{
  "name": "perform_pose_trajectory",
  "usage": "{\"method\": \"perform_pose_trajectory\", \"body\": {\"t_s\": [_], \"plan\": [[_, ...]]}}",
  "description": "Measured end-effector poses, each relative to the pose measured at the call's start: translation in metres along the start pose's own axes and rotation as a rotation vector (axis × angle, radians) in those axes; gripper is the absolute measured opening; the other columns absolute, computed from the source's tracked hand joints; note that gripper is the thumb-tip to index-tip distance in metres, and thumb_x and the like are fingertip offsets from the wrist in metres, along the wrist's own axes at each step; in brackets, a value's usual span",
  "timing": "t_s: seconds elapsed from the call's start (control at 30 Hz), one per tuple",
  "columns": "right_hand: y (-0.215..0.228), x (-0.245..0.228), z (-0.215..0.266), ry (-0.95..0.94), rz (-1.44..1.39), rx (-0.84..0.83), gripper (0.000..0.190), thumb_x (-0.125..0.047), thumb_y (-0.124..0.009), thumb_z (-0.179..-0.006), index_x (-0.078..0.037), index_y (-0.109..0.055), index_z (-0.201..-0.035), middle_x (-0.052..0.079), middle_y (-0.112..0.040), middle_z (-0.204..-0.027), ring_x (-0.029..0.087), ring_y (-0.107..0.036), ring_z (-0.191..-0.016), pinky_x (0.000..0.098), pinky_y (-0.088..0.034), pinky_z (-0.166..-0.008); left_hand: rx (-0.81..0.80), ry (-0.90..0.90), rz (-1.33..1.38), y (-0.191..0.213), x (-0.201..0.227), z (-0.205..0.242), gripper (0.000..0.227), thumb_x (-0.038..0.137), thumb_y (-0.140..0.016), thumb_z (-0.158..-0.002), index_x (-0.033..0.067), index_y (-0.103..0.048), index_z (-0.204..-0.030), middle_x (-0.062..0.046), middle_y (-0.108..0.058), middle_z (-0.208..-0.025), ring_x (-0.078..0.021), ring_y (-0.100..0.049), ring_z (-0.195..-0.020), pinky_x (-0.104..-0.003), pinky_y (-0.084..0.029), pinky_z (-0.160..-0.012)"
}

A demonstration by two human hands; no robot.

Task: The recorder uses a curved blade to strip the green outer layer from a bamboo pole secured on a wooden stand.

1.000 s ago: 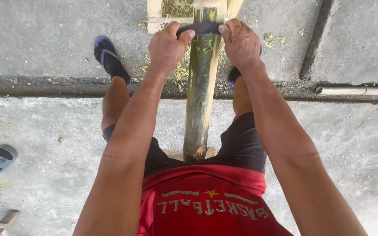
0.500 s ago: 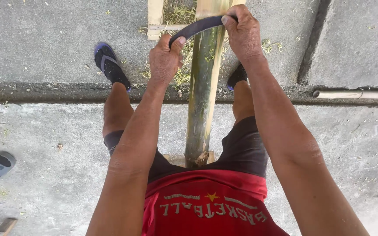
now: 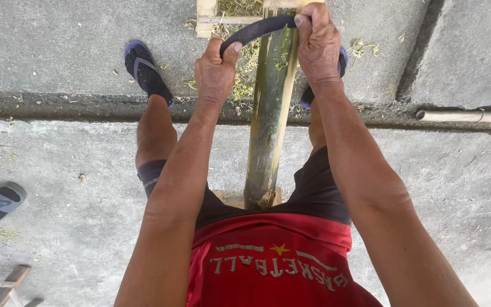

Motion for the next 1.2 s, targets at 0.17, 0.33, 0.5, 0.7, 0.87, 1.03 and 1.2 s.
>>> {"method": "perform_pose_trajectory", "body": {"t_s": [0.17, 0.33, 0.5, 0.7, 0.87, 1.03, 1.2], "plan": [[0.0, -0.002, 0.018, -0.066, -0.018, -0.048, 0.009, -0.017, -0.058, -0.116, -0.014, -0.055, -0.107, 0.004, -0.063, -0.085, 0.017, -0.065, -0.069, 0.0322, -0.054, -0.057, -0.02, 0.006, -0.057, 0.014, 0.005, 0.014, 0.033, 0.043, -0.066, -0.101, 0.0123, -0.062, -0.091, 0.0, -0.065, -0.06, -0.0135, -0.065, -0.049, -0.036, -0.049, -0.041], [0.006, -0.022, 0.057, -0.14, 0.058, -0.134, 0.012, -0.017, -0.051, -0.118, -0.011, -0.055, -0.109, 0.005, -0.063, -0.088, 0.019, -0.064, -0.066, 0.0326, -0.054, -0.053, -0.097, 0.067, -0.088, 0.024, -0.004, 0.051, 0.035, 0.042, -0.066, -0.101, 0.0091, -0.062, -0.091, -0.004, -0.064, -0.06, -0.0194, -0.064, -0.049, -0.041, -0.049, -0.044], [0.01, -0.041, 0.123, -0.285, 0.054, -0.208, 0.011, -0.014, -0.055, -0.112, -0.005, -0.055, -0.106, 0.015, -0.069, -0.097, 0.025, -0.072, -0.073, 0.0329, -0.062, -0.052, -0.087, -0.113, -0.158, 0.037, -0.028, 0.105, 0.04, 0.044, -0.066, -0.103, 0.0053, -0.061, -0.092, -0.008, -0.06, -0.057, -0.0216, -0.059, -0.048, -0.042, -0.047, -0.046], [0.02, -0.044, 0.114, -0.224, -0.019, -0.213, 0.014, -0.019, -0.048, -0.114, -0.006, -0.048, -0.11, 0.012, -0.066, -0.091, 0.021, -0.068, -0.067, 0.0316, -0.057, -0.051, -0.205, 0.055, -0.091, 0.035, -0.024, 0.104, 0.042, 0.048, -0.056, -0.104, 0.0072, -0.059, -0.093, -0.002, -0.059, -0.059, -0.0156, -0.057, -0.044, -0.036, -0.047, -0.039], [0.012, -0.003, 0.015, -0.343, 0.016, -0.274, 0.015, -0.022, -0.047, -0.116, -0.009, -0.049, -0.109, 0.005, -0.06, -0.077, 0.014, -0.059, -0.056, 0.0265, -0.047, -0.041, -0.147, 0.107, -0.063, 0.018, 0.012, 0.018, 0.036, 0.044, -0.061, -0.103, 0.0098, -0.062, -0.092, 0.0, -0.058, -0.059, -0.0119, -0.051, -0.043, -0.033, -0.041, -0.037], [0.006, -0.001, 0.002, 0.033, -0.104, -0.071, 0.017, -0.02, -0.06, -0.117, -0.007, -0.05, -0.111, 0.004, -0.063, -0.084, 0.015, -0.065, -0.072, 0.0302, -0.055, -0.057, -0.029, 0.037, -0.03, 0.009, 0.008, -0.006, 0.036, 0.045, -0.062, -0.101, 0.0107, -0.063, -0.091, 0.002, -0.061, -0.062, -0.0131, -0.053, -0.044, -0.034, -0.043, -0.036], [-0.002, -0.006, -0.006, 0.013, 0.106, -0.019, 0.013, -0.021, -0.054, -0.115, -0.008, -0.056, -0.113, 0.008, -0.064, -0.088, 0.02, -0.07, -0.071, 0.0382, -0.056, -0.065, 0.119, -0.283, -0.014, 0.005, -0.029, 0.006, 0.037, 0.047, -0.066, -0.104, 0.013, -0.063, -0.092, -0.002, -0.069, -0.069, -0.0176, -0.069, -0.064, -0.042, -0.057, -0.06]]}}
Point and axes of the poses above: each hand's wrist, its own z-axis away from the middle knuckle, its own y-axis out of the back of the hand, x = y × z, the point moved 1 cm from there along -z, towards the middle knuckle
